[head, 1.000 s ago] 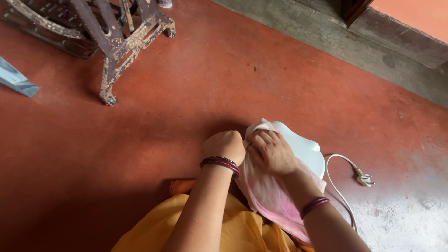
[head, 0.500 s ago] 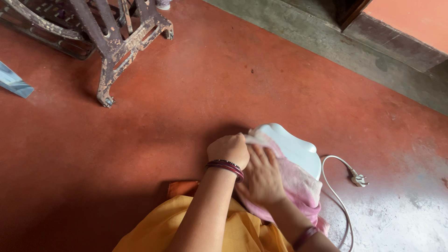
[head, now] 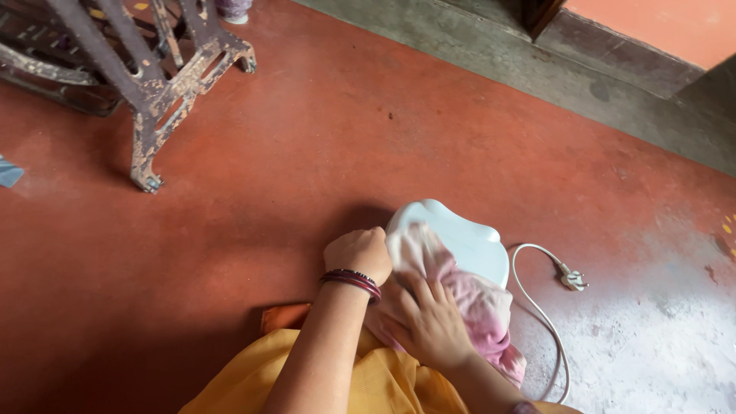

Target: The person cleans a white sandwich maker using a pink cloth. They wipe the exterior casing, open the lid to clean the black grill plates inside, and then wipe the hinge area.

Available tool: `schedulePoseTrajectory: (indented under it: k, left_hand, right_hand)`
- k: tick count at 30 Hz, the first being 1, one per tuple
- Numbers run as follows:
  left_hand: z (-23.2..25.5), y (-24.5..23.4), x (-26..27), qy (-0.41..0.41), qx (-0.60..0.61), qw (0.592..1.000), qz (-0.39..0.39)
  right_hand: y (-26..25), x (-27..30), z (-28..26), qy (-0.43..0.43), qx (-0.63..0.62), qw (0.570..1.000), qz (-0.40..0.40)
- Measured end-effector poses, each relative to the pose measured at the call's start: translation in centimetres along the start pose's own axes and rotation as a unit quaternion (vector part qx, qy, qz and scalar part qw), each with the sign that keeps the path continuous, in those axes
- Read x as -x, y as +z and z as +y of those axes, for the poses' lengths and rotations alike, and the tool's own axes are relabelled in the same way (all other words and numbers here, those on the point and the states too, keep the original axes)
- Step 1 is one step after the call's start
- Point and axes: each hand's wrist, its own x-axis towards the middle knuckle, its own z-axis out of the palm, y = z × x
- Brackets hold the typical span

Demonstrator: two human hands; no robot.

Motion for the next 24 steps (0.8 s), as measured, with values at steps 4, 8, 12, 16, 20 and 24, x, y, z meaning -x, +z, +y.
schedulePoseTrajectory:
  k: [4,8,12,16,20,24]
  left_hand:
    - [0.4,0.1,0.4,0.019,-0.017,1.0,-0.006]
    - [1.5,0.4,1.2,0.017,-0.037,0.999,-0.036]
    - [2.8,1.3,1.9,0.014,-0.055,0.996,-0.073]
    - [3.3,2.4,2.0,0.068,-0.103,0.99,-0.067]
    - [3.6,3.6,2.1,0.078,-0.127,0.984,-0.092]
    - [3.8,3.9,2.1,0.064,-0.133,0.983,-0.113]
  right_hand:
    - [-1.0,5.1,3.2,0.006,0.014,1.0,-0.022]
    - [-2.0,8.7,5.9,0.022,0.091,0.994,0.05]
    - [-1.8,8.2,8.6,0.16,0.068,0.98,0.098]
    - [-0.9,6.0,10.6,0.269,-0.064,0.956,0.1]
    - [-0.5,4.9,10.3,0.36,-0.202,0.907,0.084]
    - [-2.5,4.6,10.2,0.417,-0.146,0.894,-0.068]
